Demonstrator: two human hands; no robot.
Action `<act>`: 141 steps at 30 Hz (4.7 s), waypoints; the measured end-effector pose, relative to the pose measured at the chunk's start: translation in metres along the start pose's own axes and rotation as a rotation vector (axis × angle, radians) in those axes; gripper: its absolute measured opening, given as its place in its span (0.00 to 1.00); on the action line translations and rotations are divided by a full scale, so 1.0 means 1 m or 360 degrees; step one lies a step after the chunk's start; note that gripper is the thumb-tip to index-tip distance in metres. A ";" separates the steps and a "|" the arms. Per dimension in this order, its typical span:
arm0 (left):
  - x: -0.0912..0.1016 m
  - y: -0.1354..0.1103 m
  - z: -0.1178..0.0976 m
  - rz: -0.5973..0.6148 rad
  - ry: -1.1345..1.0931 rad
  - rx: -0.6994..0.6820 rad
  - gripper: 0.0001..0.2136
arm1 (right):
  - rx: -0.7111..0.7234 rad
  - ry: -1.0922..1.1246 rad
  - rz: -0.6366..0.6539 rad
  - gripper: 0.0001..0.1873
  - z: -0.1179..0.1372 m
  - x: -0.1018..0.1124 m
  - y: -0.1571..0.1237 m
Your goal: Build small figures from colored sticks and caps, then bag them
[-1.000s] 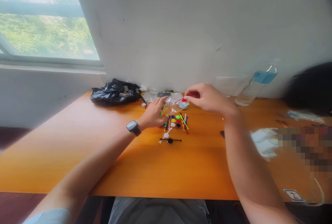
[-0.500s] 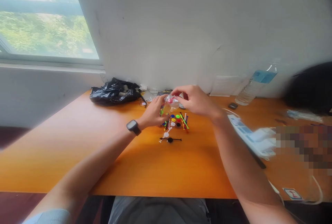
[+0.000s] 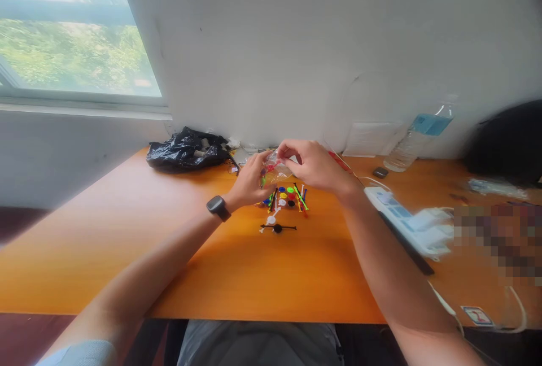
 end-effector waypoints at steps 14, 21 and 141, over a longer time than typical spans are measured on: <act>0.005 0.002 -0.003 -0.0147 0.0181 0.0079 0.33 | 0.0008 -0.0165 -0.0246 0.06 0.000 -0.010 0.002; 0.006 0.003 -0.008 -0.0215 0.0195 0.0132 0.31 | 0.0033 -0.0102 -0.0125 0.04 0.003 -0.013 0.002; 0.006 0.004 -0.017 -0.0073 -0.0483 0.0093 0.20 | -0.0059 0.0487 -0.1007 0.12 -0.029 0.002 0.011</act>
Point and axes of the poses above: each hand's wrist, its own y-axis towards the middle knuckle, its own x-axis out of the back of the hand, z = x × y, the point moved 2 cm from there along y, towards the middle knuckle, and after that the axes turned 1 degree about y, right-handed, at the moved point
